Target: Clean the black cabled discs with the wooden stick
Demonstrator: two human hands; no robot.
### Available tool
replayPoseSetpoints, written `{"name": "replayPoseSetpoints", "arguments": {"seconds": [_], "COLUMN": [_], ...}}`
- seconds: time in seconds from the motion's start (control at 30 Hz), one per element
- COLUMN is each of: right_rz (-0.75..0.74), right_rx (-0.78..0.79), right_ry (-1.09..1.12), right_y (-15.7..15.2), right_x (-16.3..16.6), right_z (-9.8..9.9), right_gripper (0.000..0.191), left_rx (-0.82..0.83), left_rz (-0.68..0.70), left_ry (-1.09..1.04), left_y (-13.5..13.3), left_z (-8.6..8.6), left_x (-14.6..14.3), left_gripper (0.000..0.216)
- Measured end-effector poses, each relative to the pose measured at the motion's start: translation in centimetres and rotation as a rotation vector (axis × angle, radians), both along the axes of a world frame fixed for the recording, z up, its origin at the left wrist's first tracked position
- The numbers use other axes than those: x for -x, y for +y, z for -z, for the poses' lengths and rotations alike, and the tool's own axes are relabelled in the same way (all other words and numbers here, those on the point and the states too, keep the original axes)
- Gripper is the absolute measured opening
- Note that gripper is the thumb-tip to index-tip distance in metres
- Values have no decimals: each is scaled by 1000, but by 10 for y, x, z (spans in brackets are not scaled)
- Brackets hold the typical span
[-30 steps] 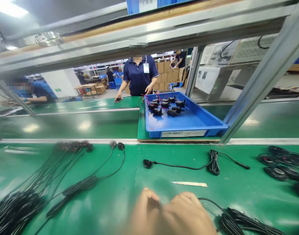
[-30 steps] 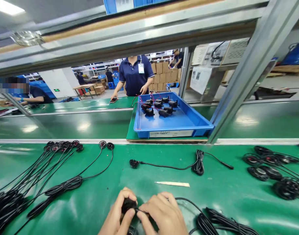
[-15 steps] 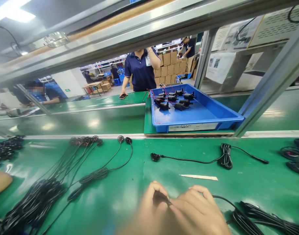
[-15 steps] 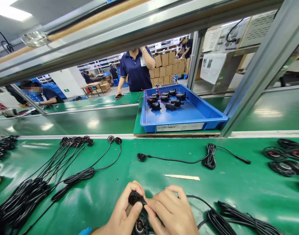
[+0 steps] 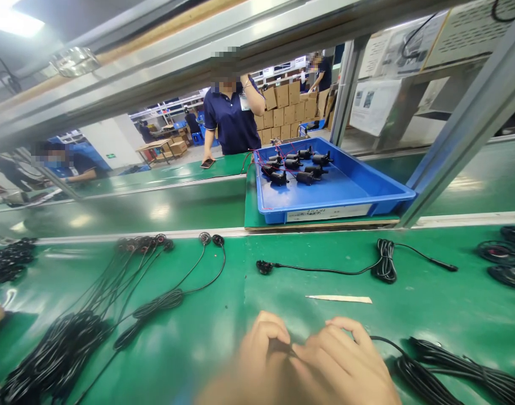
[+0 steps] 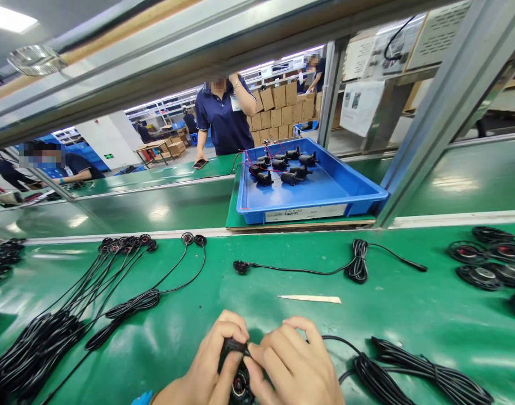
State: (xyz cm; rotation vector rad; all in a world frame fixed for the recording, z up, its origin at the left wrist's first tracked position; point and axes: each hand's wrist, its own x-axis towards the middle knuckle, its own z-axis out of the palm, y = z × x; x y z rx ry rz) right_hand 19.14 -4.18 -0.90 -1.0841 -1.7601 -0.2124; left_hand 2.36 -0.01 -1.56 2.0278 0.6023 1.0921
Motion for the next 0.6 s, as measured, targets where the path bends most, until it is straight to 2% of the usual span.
{"name": "replayPoseSetpoints", "arguments": {"seconds": [0.17,0.3,0.43,0.53,0.6], "right_rz": [40,50,-15,-52,-60], "right_rx": [6,2,141,184,146], "right_ry": [-92,-81,-76,-83,-88], "right_y": [-5,-8,-7,-5,-5], "right_x": [3,3,-3,-7,-7], "right_z": [-3,-4,-11,-18,-19], "right_gripper": [27,25,17,15,18], "left_rx": [-52,-2,102,73,46], "left_rz": [-54,-55,-87,-37,-6], "left_ry": [-46,-33,-22,-89,-118], "left_y": [-7,-10,-10,-9,-8], "left_z": [2,5,6,9,12], "left_x": [-1,0,-3,-4,-2], "left_gripper": [12,20,23,13,13]}}
